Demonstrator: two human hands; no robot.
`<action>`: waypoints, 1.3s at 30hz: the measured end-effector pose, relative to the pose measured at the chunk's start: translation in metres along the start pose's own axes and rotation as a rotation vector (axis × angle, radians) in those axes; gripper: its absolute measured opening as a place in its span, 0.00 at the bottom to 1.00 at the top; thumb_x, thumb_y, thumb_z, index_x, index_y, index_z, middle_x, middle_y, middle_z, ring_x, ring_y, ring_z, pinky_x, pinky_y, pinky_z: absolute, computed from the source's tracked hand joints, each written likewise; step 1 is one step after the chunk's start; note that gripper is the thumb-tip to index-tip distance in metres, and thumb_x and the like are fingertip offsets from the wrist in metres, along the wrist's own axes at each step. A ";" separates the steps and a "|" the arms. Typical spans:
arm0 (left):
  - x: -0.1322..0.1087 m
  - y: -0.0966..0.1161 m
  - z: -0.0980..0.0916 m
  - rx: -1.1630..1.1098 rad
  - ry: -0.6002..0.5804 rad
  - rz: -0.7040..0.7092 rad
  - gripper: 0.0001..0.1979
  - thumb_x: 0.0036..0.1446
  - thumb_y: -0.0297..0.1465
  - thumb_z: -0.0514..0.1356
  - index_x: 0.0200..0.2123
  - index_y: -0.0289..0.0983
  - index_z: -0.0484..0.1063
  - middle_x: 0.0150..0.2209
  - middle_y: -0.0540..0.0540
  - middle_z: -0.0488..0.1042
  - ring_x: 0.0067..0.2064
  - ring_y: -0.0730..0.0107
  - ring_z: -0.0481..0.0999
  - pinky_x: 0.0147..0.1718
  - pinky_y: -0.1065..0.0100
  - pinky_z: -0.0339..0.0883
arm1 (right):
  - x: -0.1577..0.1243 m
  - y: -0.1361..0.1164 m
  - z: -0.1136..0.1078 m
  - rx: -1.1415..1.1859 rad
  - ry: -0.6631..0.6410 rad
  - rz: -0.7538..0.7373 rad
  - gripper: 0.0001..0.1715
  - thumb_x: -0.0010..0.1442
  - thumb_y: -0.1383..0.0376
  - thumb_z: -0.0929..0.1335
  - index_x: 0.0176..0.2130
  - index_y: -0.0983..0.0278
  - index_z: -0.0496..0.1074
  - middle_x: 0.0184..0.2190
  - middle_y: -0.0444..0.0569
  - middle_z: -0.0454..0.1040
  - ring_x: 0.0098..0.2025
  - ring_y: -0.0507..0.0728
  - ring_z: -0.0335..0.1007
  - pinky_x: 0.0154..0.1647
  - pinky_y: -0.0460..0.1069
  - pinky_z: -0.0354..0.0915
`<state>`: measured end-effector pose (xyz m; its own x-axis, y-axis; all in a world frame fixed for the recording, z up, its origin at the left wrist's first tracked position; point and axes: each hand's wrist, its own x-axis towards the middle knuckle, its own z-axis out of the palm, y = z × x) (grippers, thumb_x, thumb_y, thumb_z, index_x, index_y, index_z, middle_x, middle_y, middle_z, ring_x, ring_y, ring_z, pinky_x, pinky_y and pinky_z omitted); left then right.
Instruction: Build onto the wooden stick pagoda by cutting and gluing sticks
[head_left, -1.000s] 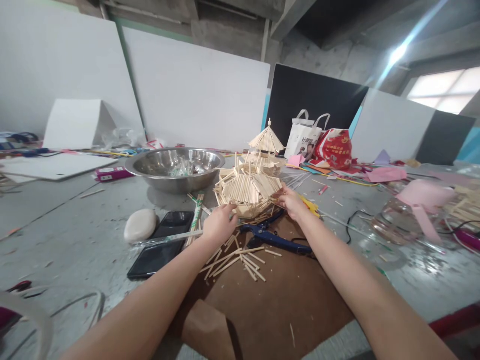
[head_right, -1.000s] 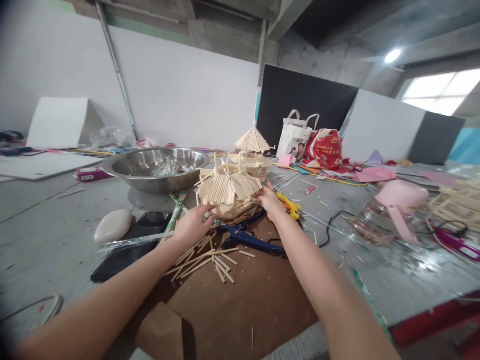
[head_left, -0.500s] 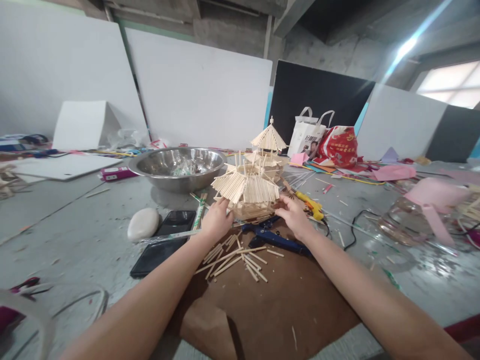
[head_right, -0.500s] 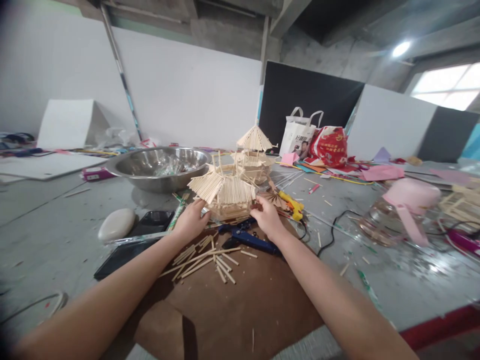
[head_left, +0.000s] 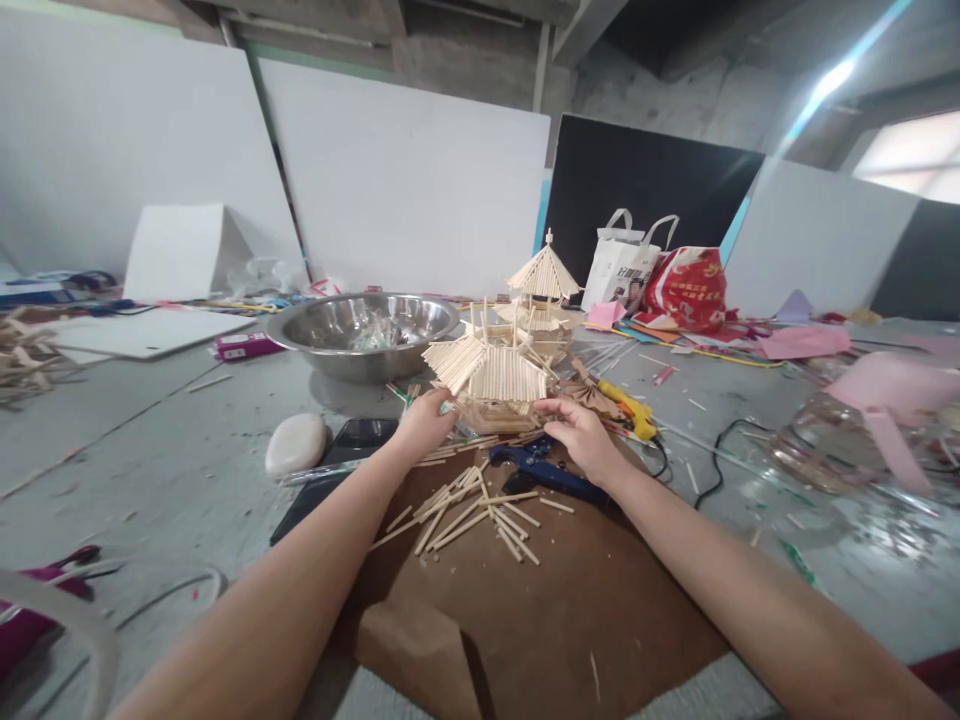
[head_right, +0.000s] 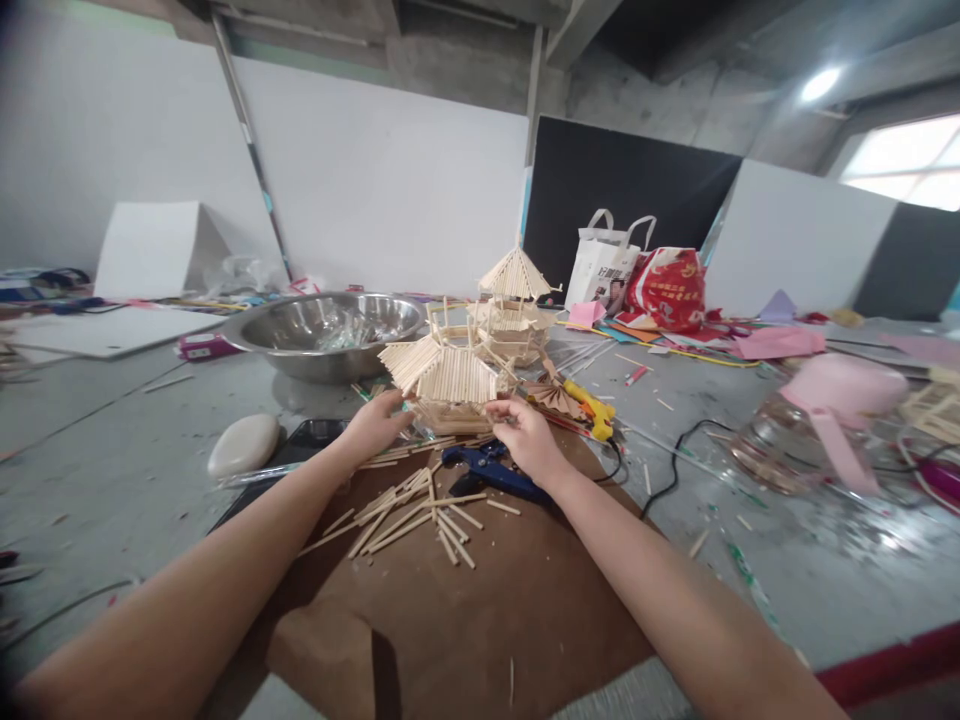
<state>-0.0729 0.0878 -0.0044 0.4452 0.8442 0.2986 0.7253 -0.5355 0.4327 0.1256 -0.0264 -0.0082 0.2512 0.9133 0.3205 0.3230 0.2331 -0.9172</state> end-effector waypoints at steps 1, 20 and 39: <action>-0.002 0.000 -0.001 -0.003 -0.013 -0.030 0.17 0.45 0.30 0.50 0.40 0.35 0.67 0.41 0.44 0.70 0.41 0.66 0.68 0.41 0.69 0.59 | 0.003 0.003 -0.001 0.016 0.028 0.008 0.16 0.41 0.68 0.62 0.34 0.65 0.68 0.34 0.47 0.68 0.39 0.54 0.62 0.43 0.50 0.56; -0.019 0.021 0.006 -0.072 -0.031 -0.044 0.18 0.46 0.31 0.49 0.40 0.37 0.68 0.38 0.46 0.73 0.38 0.66 0.71 0.38 0.70 0.61 | 0.018 0.013 0.003 0.207 -0.102 0.046 0.25 0.39 0.71 0.62 0.41 0.63 0.64 0.37 0.46 0.71 0.41 0.54 0.64 0.45 0.51 0.56; -0.011 0.025 0.007 -0.104 -0.139 0.047 0.13 0.50 0.32 0.46 0.38 0.36 0.63 0.34 0.45 0.71 0.38 0.67 0.69 0.37 0.69 0.60 | 0.013 0.009 0.006 0.264 -0.088 0.032 0.22 0.40 0.70 0.63 0.39 0.63 0.66 0.39 0.46 0.71 0.43 0.55 0.65 0.48 0.52 0.55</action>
<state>-0.0561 0.0657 -0.0031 0.5506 0.8097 0.2031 0.6472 -0.5677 0.5087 0.1261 -0.0102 -0.0132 0.1738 0.9444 0.2792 0.0643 0.2720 -0.9601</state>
